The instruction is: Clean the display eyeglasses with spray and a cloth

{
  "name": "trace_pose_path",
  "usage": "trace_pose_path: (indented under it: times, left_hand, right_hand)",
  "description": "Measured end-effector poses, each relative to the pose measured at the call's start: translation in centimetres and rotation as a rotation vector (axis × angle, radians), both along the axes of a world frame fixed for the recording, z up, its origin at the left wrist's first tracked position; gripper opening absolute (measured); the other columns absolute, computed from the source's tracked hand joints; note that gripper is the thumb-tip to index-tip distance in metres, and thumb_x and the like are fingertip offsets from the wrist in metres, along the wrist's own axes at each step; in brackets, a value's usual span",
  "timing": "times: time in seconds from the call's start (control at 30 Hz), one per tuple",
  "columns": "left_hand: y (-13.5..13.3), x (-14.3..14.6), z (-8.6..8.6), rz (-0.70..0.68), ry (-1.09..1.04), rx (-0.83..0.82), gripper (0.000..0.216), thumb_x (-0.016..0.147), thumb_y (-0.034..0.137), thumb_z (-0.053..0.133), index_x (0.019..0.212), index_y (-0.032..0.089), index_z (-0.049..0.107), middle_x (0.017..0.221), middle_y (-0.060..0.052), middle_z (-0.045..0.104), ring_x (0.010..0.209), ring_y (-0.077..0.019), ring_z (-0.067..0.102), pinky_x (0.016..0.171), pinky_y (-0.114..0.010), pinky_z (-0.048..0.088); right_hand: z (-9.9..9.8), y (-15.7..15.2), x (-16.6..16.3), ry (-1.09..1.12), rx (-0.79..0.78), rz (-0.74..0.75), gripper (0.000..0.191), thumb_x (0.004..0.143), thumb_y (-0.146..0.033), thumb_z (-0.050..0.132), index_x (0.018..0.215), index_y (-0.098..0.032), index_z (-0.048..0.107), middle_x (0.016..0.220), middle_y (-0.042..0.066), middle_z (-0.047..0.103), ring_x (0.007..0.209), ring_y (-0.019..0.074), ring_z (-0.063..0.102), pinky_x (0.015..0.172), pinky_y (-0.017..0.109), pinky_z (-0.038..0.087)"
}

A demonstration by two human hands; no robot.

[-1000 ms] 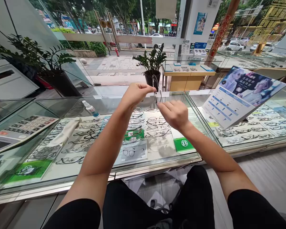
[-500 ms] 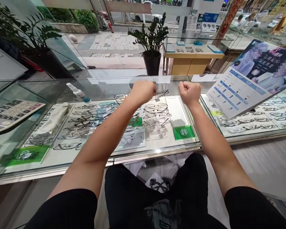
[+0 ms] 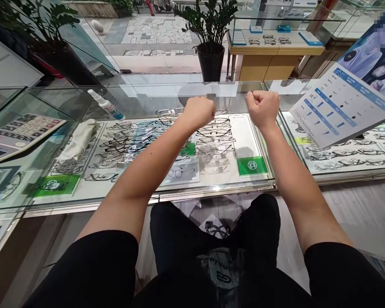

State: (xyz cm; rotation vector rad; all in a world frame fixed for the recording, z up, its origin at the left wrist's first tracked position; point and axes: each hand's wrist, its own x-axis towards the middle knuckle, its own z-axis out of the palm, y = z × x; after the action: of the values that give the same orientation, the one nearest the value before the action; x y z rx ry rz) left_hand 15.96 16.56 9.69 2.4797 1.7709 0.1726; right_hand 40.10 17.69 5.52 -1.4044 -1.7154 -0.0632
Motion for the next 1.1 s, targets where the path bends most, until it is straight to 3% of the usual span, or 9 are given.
trace_pose_path:
  times: [0.2,0.37,0.57,0.77,0.93,1.0,1.1]
  left_hand:
    - [0.1,0.1,-0.4,0.03,0.081,0.019,0.021,0.092,0.017,0.072,0.107,0.014,0.087,0.11,-0.014,0.081,0.113,-0.0316,0.073,0.101,-0.043,0.052]
    - [0.3,-0.2,-0.3,0.012,0.107,-0.008,0.027,0.093,0.022,0.07,0.112,0.014,0.088,0.115,-0.02,0.08,0.117,-0.0411,0.072,0.104,-0.05,0.051]
    - [1.3,-1.3,-0.9,-0.154,0.092,0.078,0.033,0.097,0.019,0.057,0.112,0.016,0.086,0.131,-0.02,0.077,0.126,-0.0394,0.063,0.105,-0.05,0.049]
    - [2.9,-2.0,-2.8,-0.181,0.066,0.068,0.025,0.095,0.019,0.056,0.08,0.016,0.075,0.094,-0.021,0.077,0.123,-0.0439,0.06,0.113,-0.061,0.042]
    - [3.7,-2.3,-3.7,-0.175,-0.062,0.063,0.026,0.091,0.024,0.063,0.066,0.019,0.068,0.082,-0.022,0.074,0.122,-0.0484,0.059,0.114,-0.067,0.039]
    - [3.7,-2.3,-3.7,-0.168,-0.078,0.058,0.025,0.091,0.023,0.063,0.068,0.018,0.07,0.088,-0.021,0.077,0.123,-0.0481,0.059,0.114,-0.067,0.039]
    - [3.4,-2.3,-3.0,-0.144,-0.124,0.066,0.023,0.093,0.02,0.061,0.078,0.017,0.077,0.114,-0.019,0.083,0.127,-0.0469,0.058,0.114,-0.067,0.039]
  right_hand:
    - [-0.3,0.1,-0.1,-0.013,0.004,0.021,0.055,0.11,-0.048,0.06,0.063,-0.025,0.041,0.059,-0.001,0.036,0.064,0.0185,0.043,0.07,0.039,0.035]
    - [-0.2,-0.2,-0.2,0.022,0.025,0.072,0.057,0.11,-0.05,0.059,0.063,-0.027,0.037,0.059,-0.004,0.025,0.06,0.0161,0.03,0.065,0.039,0.029]
    - [0.1,-0.6,-0.3,0.03,0.01,0.083,0.058,0.109,-0.052,0.059,0.063,-0.027,0.034,0.06,-0.004,0.021,0.061,0.0162,0.024,0.063,0.038,0.027]
    - [0.2,-0.6,-0.6,0.023,-0.018,0.079,0.06,0.108,-0.048,0.062,0.062,-0.027,0.028,0.061,-0.004,0.022,0.06,0.0159,0.025,0.065,0.038,0.031]
    - [0.4,-0.9,-0.8,0.017,-0.029,0.078,0.06,0.107,-0.041,0.064,0.063,-0.027,0.026,0.061,-0.004,0.023,0.06,0.0152,0.023,0.066,0.038,0.033]
    - [0.5,-1.0,-0.8,0.014,-0.038,0.071,0.06,0.106,-0.038,0.065,0.063,-0.026,0.025,0.061,-0.004,0.023,0.06,0.0149,0.023,0.067,0.037,0.034]
    - [0.7,-1.1,-0.8,0.02,-0.035,0.062,0.059,0.105,-0.036,0.066,0.062,-0.026,0.026,0.06,-0.004,0.025,0.06,0.0149,0.024,0.067,0.037,0.032]
